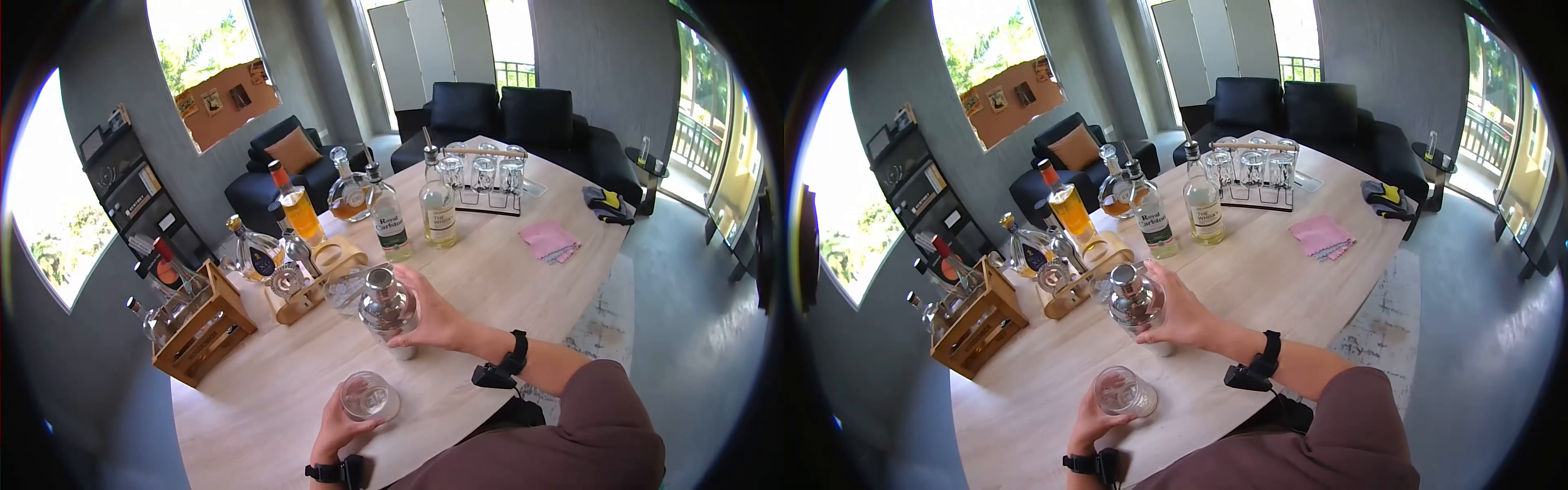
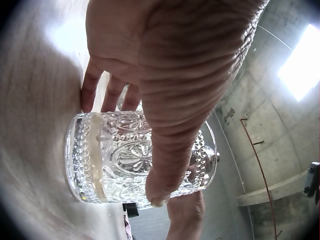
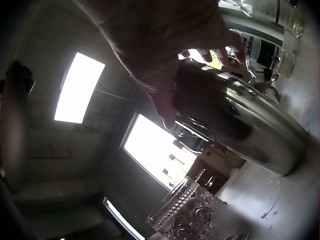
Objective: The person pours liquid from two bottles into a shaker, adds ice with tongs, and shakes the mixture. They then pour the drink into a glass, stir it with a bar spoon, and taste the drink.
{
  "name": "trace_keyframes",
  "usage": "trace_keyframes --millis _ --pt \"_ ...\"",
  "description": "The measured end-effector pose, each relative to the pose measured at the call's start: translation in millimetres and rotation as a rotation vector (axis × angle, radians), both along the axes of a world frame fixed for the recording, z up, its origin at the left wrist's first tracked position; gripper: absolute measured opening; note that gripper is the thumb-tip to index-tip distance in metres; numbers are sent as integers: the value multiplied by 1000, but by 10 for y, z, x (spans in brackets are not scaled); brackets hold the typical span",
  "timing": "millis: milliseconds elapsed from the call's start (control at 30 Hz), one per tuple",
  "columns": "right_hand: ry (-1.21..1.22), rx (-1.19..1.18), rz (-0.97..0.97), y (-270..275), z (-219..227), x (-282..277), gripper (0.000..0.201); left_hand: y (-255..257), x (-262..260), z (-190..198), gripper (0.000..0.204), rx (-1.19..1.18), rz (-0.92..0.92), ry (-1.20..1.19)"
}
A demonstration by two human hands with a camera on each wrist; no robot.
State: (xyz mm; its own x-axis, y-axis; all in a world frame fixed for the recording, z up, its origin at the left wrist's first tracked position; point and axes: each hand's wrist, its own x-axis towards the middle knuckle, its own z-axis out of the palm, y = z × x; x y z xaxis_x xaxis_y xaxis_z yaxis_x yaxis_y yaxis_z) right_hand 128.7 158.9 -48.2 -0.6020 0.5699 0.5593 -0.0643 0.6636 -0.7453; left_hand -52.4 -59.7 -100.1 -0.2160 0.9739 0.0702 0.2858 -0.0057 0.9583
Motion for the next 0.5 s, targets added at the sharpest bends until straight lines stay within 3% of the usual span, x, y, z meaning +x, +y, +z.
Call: trace_keyframes --millis 67,133,267,500 --pt "-20 -4 -29 -42 -72 22 119 -3 -20 -25 85 2 -14 14" --pt "-82 -214 31 -75 -69 1 117 10 -13 -12 87 5 -26 30" --pt "-163 -182 -39 -82 54 56 108 0 -46 -39 87 -10 -29 25" --pt "-182 -186 -350 563 136 155 96 -4 -35 -50 87 -5 -28 -54"
